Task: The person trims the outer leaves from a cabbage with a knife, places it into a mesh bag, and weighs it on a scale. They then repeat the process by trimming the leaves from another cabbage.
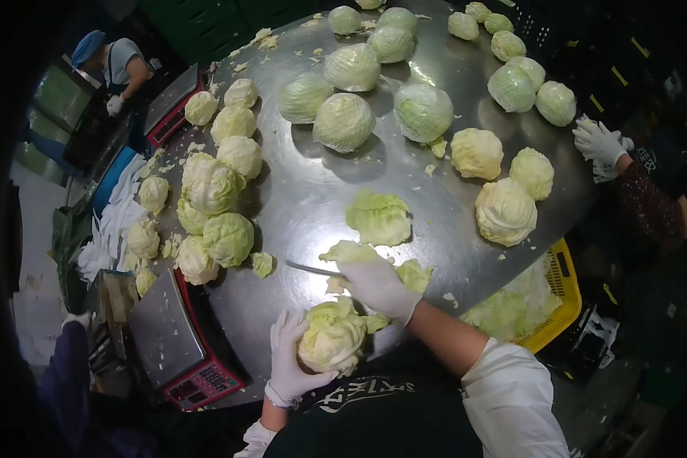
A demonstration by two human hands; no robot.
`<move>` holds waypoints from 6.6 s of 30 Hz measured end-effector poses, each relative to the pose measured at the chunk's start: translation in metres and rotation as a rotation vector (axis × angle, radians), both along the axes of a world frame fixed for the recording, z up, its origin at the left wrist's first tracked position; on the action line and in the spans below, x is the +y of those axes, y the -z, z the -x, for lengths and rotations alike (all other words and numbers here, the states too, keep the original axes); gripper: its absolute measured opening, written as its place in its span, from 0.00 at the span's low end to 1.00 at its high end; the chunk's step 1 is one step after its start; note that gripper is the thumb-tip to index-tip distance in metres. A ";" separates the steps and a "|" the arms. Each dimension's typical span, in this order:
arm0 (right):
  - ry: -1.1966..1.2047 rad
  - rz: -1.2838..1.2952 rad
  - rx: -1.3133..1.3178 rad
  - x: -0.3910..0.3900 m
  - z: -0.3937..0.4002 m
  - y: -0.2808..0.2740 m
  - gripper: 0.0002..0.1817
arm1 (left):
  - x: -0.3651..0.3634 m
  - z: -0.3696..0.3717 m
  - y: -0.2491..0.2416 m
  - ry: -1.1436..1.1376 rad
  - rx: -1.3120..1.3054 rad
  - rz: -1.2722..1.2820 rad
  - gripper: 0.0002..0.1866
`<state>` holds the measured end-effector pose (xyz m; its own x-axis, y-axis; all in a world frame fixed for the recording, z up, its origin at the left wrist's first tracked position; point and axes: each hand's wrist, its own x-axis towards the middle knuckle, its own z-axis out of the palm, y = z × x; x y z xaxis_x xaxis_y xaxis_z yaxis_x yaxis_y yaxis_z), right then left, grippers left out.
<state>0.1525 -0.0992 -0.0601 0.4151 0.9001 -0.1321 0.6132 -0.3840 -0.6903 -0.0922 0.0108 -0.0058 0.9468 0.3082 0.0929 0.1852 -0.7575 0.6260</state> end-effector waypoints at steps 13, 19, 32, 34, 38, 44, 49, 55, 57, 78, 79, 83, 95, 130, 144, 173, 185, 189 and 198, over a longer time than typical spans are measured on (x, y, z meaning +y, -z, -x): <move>-0.334 -0.123 0.481 -0.012 0.013 -0.044 0.30 | -0.019 0.007 0.014 -0.239 -0.031 0.274 0.58; -0.353 -0.356 0.412 -0.033 0.014 -0.032 0.23 | -0.023 0.007 0.021 -0.157 -0.142 0.188 0.52; 0.046 -0.189 0.332 -0.024 -0.004 -0.056 0.26 | -0.030 0.017 0.012 -0.095 -0.053 -0.003 0.48; -0.064 -0.142 0.344 -0.013 0.006 -0.059 0.27 | -0.033 0.011 0.014 -0.065 -0.064 -0.016 0.47; -0.349 0.091 0.335 0.004 0.010 -0.065 0.27 | -0.033 0.011 0.015 -0.052 -0.059 -0.028 0.45; -0.047 0.027 0.154 0.007 0.010 -0.013 0.19 | -0.029 0.005 0.011 -0.053 -0.040 0.001 0.45; 0.002 0.085 0.355 -0.011 0.003 -0.018 0.23 | -0.023 0.007 0.010 -0.043 -0.057 0.019 0.47; -0.189 -0.198 0.503 -0.022 0.019 -0.020 0.24 | -0.013 0.004 0.003 0.004 -0.024 0.037 0.53; -0.156 -0.205 0.550 -0.021 0.023 -0.015 0.22 | -0.012 0.003 0.002 -0.006 -0.011 0.140 0.54; 0.112 -0.406 0.204 -0.071 0.024 -0.056 0.24 | -0.038 -0.018 0.050 -0.379 -0.376 1.307 0.56; 0.022 -0.392 0.277 -0.069 0.022 -0.042 0.22 | -0.042 -0.021 0.049 -0.401 -0.407 1.391 0.56; 0.571 -0.021 0.081 -0.114 -0.033 0.011 0.15 | -0.031 -0.007 0.056 -0.430 -0.407 1.661 0.52; 0.008 -0.133 0.678 -0.068 0.024 -0.059 0.45 | -0.043 0.000 0.068 -0.195 0.238 1.385 0.40; 0.280 -0.146 0.054 -0.063 0.004 -0.050 0.39 | -0.004 -0.113 0.043 -0.177 -0.313 0.144 0.46; 0.223 -0.101 -0.128 -0.071 0.003 -0.055 0.38 | 0.006 -0.154 0.033 -0.304 -0.254 0.402 0.44; 0.856 -0.258 0.194 -0.067 -0.122 0.032 0.24 | 0.014 -0.084 0.070 -0.214 -0.398 0.680 0.48; 0.066 -0.095 -0.033 -0.050 -0.018 -0.056 0.34 | 0.017 -0.112 0.054 -0.333 -0.256 0.532 0.42; 0.205 -0.389 0.068 -0.041 -0.029 -0.020 0.26 | 0.017 -0.119 0.047 -0.334 -0.256 0.566 0.41; 0.150 -0.314 0.013 -0.045 -0.033 -0.017 0.30 | 0.013 -0.117 0.042 -0.356 -0.241 0.547 0.41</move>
<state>0.1853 -0.1442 -0.0433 0.5456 0.8271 0.1352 0.5565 -0.2370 -0.7963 0.0249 0.0241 -0.0474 0.7520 0.6584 0.0303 0.1719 -0.2403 0.9554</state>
